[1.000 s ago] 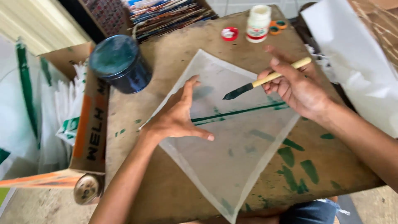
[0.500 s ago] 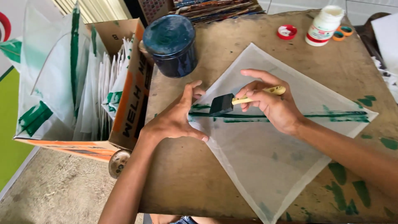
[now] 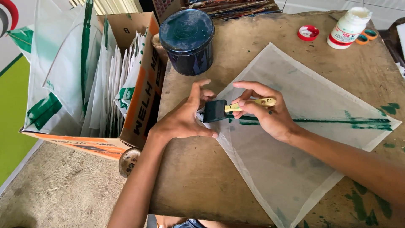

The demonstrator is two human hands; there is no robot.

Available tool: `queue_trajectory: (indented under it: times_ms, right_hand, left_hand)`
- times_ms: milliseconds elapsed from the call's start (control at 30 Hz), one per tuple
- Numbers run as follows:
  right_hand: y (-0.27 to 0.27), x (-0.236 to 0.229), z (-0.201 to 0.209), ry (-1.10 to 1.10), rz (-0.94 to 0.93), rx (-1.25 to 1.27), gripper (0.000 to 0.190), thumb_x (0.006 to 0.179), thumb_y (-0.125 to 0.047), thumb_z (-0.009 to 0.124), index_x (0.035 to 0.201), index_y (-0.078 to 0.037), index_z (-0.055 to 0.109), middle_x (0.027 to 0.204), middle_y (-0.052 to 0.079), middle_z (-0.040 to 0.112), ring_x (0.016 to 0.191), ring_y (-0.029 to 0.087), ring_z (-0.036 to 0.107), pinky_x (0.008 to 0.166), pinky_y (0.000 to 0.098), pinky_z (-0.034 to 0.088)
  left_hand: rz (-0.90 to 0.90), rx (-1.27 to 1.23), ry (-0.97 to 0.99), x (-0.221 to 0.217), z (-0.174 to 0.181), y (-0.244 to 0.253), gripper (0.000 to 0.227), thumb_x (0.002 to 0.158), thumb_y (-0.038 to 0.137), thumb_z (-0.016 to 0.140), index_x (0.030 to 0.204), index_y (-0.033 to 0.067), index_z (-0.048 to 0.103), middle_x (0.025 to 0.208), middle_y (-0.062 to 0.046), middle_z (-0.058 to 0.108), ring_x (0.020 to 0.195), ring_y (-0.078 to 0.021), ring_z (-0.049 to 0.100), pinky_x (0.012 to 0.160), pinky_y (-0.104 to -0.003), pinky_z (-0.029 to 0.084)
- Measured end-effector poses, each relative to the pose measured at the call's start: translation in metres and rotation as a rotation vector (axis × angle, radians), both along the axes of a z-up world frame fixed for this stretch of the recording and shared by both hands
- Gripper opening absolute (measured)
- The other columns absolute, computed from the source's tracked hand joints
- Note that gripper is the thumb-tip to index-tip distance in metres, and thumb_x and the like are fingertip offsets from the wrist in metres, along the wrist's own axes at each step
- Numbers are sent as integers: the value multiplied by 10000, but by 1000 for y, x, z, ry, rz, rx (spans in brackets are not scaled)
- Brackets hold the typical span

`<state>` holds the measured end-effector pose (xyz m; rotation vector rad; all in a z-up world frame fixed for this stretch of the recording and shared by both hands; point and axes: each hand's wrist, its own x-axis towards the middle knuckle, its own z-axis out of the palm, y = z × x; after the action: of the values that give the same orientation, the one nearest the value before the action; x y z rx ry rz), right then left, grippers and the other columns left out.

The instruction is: Assembling a kite by gluing paper to a frame and painting a decorative stripe.

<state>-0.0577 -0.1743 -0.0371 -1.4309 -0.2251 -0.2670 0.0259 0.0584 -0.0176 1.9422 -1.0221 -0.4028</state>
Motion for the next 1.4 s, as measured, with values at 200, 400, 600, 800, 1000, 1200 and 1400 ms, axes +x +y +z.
queue_trajectory:
  times_ms: [200,400,600,800,1000,1200,1400]
  right_hand:
    - [4,4,-1,-10,7,-32,408,891,60,640,1299,85,629,880,239,638,762,347,750,716,489,678]
    - [3,7,-5,-28,23,-39,416,893,68,640,1308,87,623,866,235,627,762,359,753,713,500,672]
    - [3,8,-4,-24,43,-60,404,898,74,619,1302,78,627,858,253,645,747,375,761,697,501,679]
    - [4,10,5,-18,73,-140,466,874,79,607,1340,84,590,842,254,641,710,338,753,679,477,677]
    - [2,17,12,7,90,-215,526,848,55,586,1374,37,587,835,233,642,688,312,748,655,450,677]
    - [-3,12,21,66,44,-279,551,821,50,558,1369,13,598,817,241,652,656,293,743,628,419,678]
    - [-18,7,21,74,60,-295,581,820,46,560,1399,5,577,832,242,652,666,288,743,628,419,680]
  left_hand:
    - [-8,13,10,-5,8,0,1277,583,116,996,1527,21,142,1403,-351,480,1334,-533,495,1072,-681,399]
    - [-8,18,11,-4,5,-1,1300,582,111,994,1538,16,118,1419,-354,440,1347,-543,479,1070,-679,395]
    - [32,92,23,-5,7,-4,1311,569,134,985,1541,23,114,1427,-314,430,1361,-489,490,1092,-627,416]
    - [47,98,22,-9,9,-8,1286,586,124,980,1542,8,129,1417,-309,419,1354,-494,490,1078,-618,434]
    - [53,98,-11,-7,3,-10,1302,583,183,987,1543,-4,127,1397,-291,419,1331,-455,516,1073,-570,460]
    - [43,118,-42,-6,6,-11,1302,578,176,995,1535,-34,137,1390,-301,412,1305,-466,527,1052,-577,473]
    - [34,109,-40,-5,6,-13,1317,550,172,1020,1534,-47,171,1369,-325,442,1276,-489,538,1025,-595,482]
